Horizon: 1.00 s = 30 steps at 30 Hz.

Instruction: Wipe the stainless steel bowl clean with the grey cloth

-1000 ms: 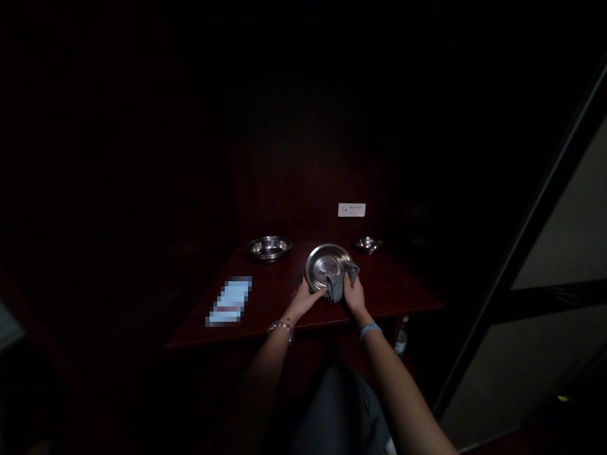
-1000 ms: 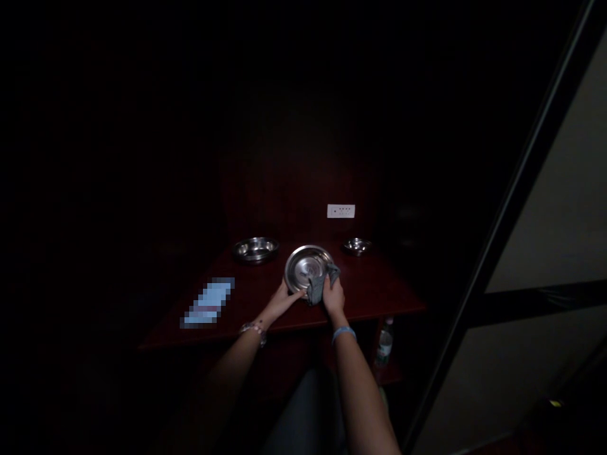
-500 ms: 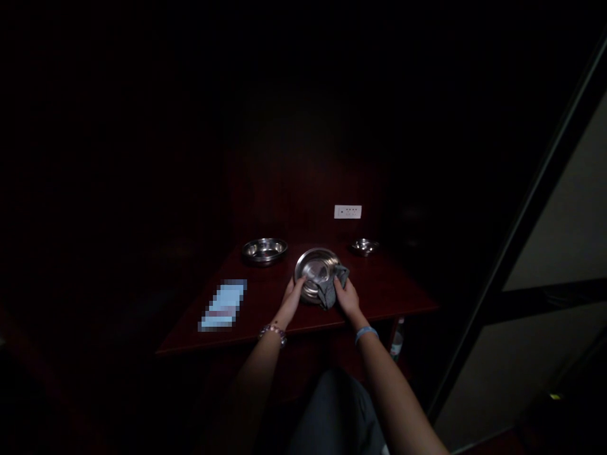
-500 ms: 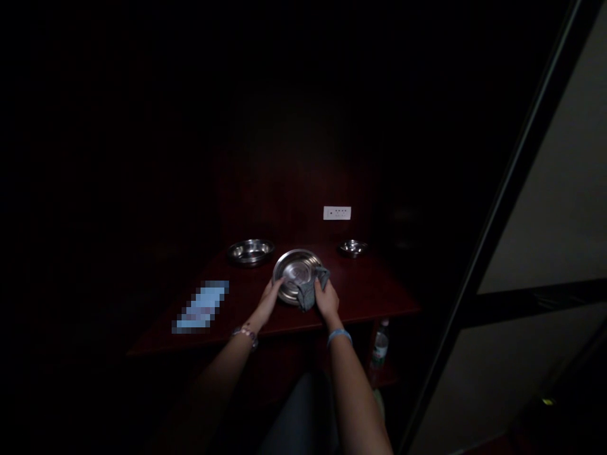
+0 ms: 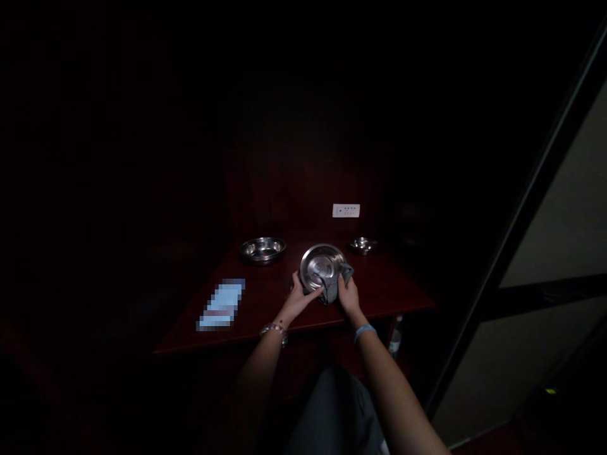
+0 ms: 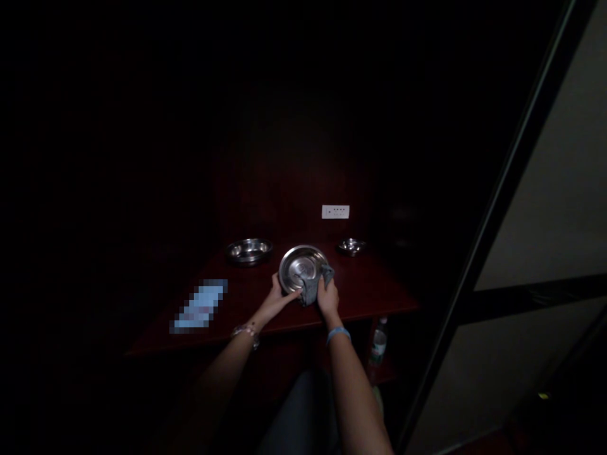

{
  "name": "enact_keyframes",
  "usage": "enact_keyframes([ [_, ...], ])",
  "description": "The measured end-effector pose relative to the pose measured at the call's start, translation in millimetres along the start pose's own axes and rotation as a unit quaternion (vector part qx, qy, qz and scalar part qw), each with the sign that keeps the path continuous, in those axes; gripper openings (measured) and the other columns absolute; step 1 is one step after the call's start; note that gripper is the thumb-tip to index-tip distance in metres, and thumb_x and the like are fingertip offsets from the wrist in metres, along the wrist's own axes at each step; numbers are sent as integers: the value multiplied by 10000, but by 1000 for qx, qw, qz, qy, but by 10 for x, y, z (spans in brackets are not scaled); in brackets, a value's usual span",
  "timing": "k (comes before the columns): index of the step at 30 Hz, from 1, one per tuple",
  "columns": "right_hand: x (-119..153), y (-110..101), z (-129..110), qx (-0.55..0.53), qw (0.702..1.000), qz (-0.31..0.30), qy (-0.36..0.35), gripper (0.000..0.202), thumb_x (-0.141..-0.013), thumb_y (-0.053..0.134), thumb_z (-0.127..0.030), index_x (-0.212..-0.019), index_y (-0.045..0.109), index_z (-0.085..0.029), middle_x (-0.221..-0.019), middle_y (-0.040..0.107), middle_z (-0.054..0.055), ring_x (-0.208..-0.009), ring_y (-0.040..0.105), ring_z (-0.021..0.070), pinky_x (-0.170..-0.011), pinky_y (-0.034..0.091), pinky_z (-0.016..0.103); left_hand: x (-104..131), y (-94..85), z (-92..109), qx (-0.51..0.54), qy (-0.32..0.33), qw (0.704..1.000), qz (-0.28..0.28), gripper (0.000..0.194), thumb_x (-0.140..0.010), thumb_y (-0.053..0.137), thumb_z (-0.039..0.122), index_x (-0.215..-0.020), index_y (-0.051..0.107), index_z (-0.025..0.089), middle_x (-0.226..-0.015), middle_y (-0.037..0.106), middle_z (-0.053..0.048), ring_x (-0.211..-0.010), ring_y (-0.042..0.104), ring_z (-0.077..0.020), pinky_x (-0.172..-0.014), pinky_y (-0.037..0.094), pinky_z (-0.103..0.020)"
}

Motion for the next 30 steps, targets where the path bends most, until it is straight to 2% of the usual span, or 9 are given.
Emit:
enact_keyframes([
  [4,-19,16,48,0,1000,8,20,456,-961,517,-533,-1279,658,-237,-1233,745,101,-1225,676,259,-1057,506,378,-38,2,-89,7,-17,1000,-4,851,-719,823,452,-1389,375,181,-1340,651,-177,-1303,603,-313,-1139,420,-440],
  [7,-30,24,50,14,999,6,28,445,-959,524,-540,-1271,664,-255,-1196,758,94,-1206,685,270,-1051,510,394,-96,0,-131,3,-34,999,20,773,-746,787,425,-1387,432,179,-1345,658,-166,-1339,578,-319,-1167,393,-428],
  [13,-19,-13,-62,61,997,-1,56,453,-950,561,-518,-1288,657,-231,-1164,759,119,-1150,700,296,-1038,501,411,-146,20,-92,27,3,998,51,664,-831,639,280,-1453,442,150,-1397,638,-146,-1388,536,-289,-1201,372,-436],
  [18,11,-69,-96,90,993,-17,68,446,-955,554,-509,-1302,644,-243,-1157,754,93,-1153,689,288,-1058,481,409,-125,40,-60,39,4,995,88,536,-881,570,244,-1410,523,167,-1390,649,-119,-1364,554,-279,-1220,349,-439],
  [23,42,-93,-89,66,997,-25,30,433,-979,533,-456,-1326,628,-216,-1226,738,106,-1235,651,264,-1067,474,364,-143,43,-90,70,10,993,98,486,-950,535,305,-1411,537,153,-1420,633,-116,-1373,543,-273,-1216,349,-427],
  [26,56,-89,-115,98,994,-38,41,410,-974,550,-440,-1308,640,-219,-1236,737,111,-1229,659,274,-1060,482,371,-132,28,-70,82,16,991,108,461,-1010,457,370,-1382,563,121,-1424,630,-136,-1354,560,-269,-1194,371,-406],
  [30,75,-84,-165,131,989,-57,48,412,-992,512,-423,-1331,621,-216,-1256,733,118,-1229,666,263,-1037,500,353,-98,21,-19,77,-2,991,107,429,-1018,445,361,-1299,614,84,-1323,694,-173,-1237,644,-290,-1114,460,-417],
])
Point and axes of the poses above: each hand's wrist, its own x-axis away from the middle knuckle, its own y-axis out of the palm, z = x × y, the point moved 1 cm from there along -x, towards the middle knuckle
